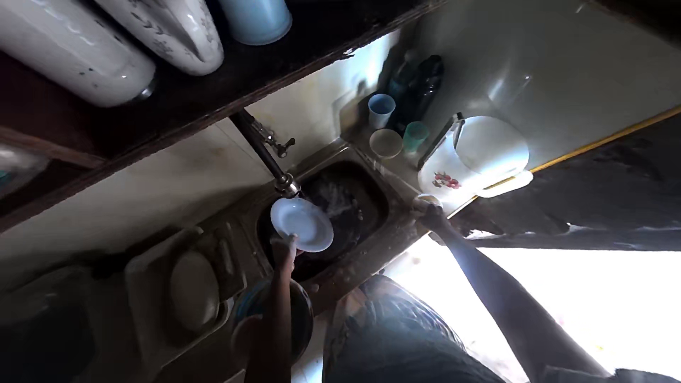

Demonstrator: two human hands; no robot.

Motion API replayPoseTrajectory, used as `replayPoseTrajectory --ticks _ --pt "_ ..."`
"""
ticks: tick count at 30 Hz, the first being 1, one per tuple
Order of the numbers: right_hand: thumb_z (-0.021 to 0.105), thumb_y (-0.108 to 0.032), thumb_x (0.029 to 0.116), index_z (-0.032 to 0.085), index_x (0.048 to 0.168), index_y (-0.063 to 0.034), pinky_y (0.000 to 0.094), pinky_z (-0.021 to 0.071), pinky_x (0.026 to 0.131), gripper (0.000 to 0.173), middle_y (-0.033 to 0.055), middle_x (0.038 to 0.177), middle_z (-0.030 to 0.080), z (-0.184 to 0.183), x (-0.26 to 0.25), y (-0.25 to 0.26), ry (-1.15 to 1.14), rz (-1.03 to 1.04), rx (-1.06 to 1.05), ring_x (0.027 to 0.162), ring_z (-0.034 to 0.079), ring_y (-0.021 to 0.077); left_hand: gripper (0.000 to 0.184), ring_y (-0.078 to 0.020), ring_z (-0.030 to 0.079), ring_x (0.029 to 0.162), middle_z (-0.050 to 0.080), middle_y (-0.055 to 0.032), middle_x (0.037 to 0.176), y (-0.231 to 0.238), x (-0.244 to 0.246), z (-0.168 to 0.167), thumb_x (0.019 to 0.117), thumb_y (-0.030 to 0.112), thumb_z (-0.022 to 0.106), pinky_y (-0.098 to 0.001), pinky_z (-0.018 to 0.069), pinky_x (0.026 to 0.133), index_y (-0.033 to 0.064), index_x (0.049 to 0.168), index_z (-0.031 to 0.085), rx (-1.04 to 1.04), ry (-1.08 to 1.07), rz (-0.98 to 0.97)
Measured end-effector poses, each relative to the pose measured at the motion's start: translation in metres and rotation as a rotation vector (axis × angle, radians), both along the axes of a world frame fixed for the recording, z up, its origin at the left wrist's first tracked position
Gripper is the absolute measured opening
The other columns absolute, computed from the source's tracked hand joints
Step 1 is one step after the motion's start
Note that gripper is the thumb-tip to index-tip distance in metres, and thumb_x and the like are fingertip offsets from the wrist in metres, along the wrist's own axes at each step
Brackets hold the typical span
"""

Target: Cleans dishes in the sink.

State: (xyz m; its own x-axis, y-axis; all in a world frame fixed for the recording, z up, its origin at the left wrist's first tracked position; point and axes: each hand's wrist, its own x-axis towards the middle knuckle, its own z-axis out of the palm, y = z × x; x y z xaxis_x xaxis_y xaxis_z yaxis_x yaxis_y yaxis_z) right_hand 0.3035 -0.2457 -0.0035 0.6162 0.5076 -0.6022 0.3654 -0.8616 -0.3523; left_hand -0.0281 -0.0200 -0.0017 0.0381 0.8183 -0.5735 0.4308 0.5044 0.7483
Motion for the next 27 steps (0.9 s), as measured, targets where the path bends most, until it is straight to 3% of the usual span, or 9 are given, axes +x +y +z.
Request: replayPoseTrajectory --ticks 3,7,10,12,15,18,21,24,27 --pt "0.063 -0.024 0.1021 0.055 0.141 0.0033 0.0591 0.0361 0.115 0.048 0.0307 0.143 0.054 0.000 0.008 0.000 -0.002 0.020 -0.036 0.137 0.049 0.0461 0.066 -0.0354 0.065 0.098 0.049 -0.0302 0.134 -0.013 -0.017 0.020 0.1001 0.000 0.057 -0.0457 0.0596 0.074 0.0032 0.157 0.023 -0.013 -0.118 0.062" --pt "0.059 -0.027 0.1043 0.056 0.142 -0.0027 0.0606 0.0389 0.112 0.045 0.0285 0.140 0.058 0.029 0.003 0.019 -0.024 -0.013 0.027 0.134 0.053 0.0450 0.051 -0.0183 0.064 0.075 0.056 -0.0163 0.102 -0.043 -0.033 0.047 0.0969 -0.006 0.051 -0.0330 0.0582 0.064 -0.0038 0.145 0.033 -0.065 -0.274 0.129" --pt "0.056 -0.010 0.1041 0.054 0.140 0.0080 0.0477 0.0430 0.112 0.040 0.0301 0.138 0.058 0.046 -0.039 0.054 0.157 0.075 0.292 0.129 0.057 0.0378 0.054 -0.0140 0.061 0.069 0.055 -0.0114 0.093 -0.072 -0.033 0.055 0.0944 -0.009 0.050 -0.0298 0.0564 0.061 -0.0033 0.145 0.032 -0.122 -0.345 0.141" --pt "0.055 -0.009 0.1039 0.054 0.138 0.0105 0.0396 0.0440 0.112 0.039 0.0279 0.136 0.060 0.037 -0.089 0.073 0.329 0.312 0.454 0.128 0.058 0.0309 0.053 -0.0128 0.062 0.068 0.056 -0.0089 0.090 -0.088 -0.024 0.063 0.0961 -0.008 0.047 -0.0296 0.0565 0.060 -0.0012 0.146 0.031 -0.158 -0.418 0.154" --pt "0.052 -0.021 0.1065 0.051 0.147 0.0031 0.0450 0.0288 0.124 0.047 0.0224 0.154 0.049 0.047 -0.180 0.096 0.430 0.809 0.430 0.147 0.042 0.0324 0.043 -0.0108 0.064 0.069 0.060 -0.0057 0.090 -0.101 -0.014 0.074 0.1006 -0.005 0.043 -0.0284 0.0588 0.062 0.0023 0.142 0.034 -0.191 -0.513 0.164" --pt "0.059 -0.023 0.1039 0.043 0.152 0.0038 0.0484 0.0215 0.126 0.058 0.0253 0.159 0.040 0.039 -0.189 0.109 0.374 0.786 0.450 0.151 0.033 0.0371 0.047 -0.0098 0.064 0.070 0.061 -0.0064 0.091 -0.107 -0.029 0.085 0.0955 -0.007 0.048 -0.0269 0.0570 0.062 -0.0021 0.141 0.038 -0.121 -0.477 0.121" --pt "0.052 -0.033 0.1050 0.032 0.160 -0.0031 0.0552 0.0080 0.128 0.066 0.0228 0.167 0.026 0.004 -0.172 0.139 0.039 0.854 0.447 0.157 0.018 0.0369 0.051 -0.0091 0.065 0.072 0.061 -0.0065 0.094 -0.113 -0.035 0.101 0.0949 -0.008 0.049 -0.0260 0.0581 0.063 -0.0034 0.143 0.035 -0.127 -0.459 0.020" --pt "0.063 -0.023 0.0992 0.042 0.152 0.0063 0.0506 0.0223 0.126 0.064 0.0278 0.158 0.039 0.033 -0.211 0.127 0.258 0.844 0.579 0.152 0.032 0.0382 0.042 -0.0097 0.065 0.070 0.061 -0.0053 0.090 -0.108 -0.034 0.105 0.0975 -0.006 0.046 -0.0269 0.0584 0.062 -0.0017 0.138 0.039 -0.149 -0.473 0.031" --pt "0.063 -0.022 0.0992 0.043 0.154 0.0009 0.0558 0.0080 0.128 0.062 0.0233 0.165 0.031 0.026 -0.208 0.134 0.242 0.949 0.731 0.157 0.020 0.0383 0.047 -0.0082 0.066 0.073 0.062 -0.0056 0.093 -0.110 -0.040 0.100 0.0979 -0.005 0.048 -0.0251 0.0580 0.063 -0.0026 0.143 0.036 -0.102 -0.462 0.005"
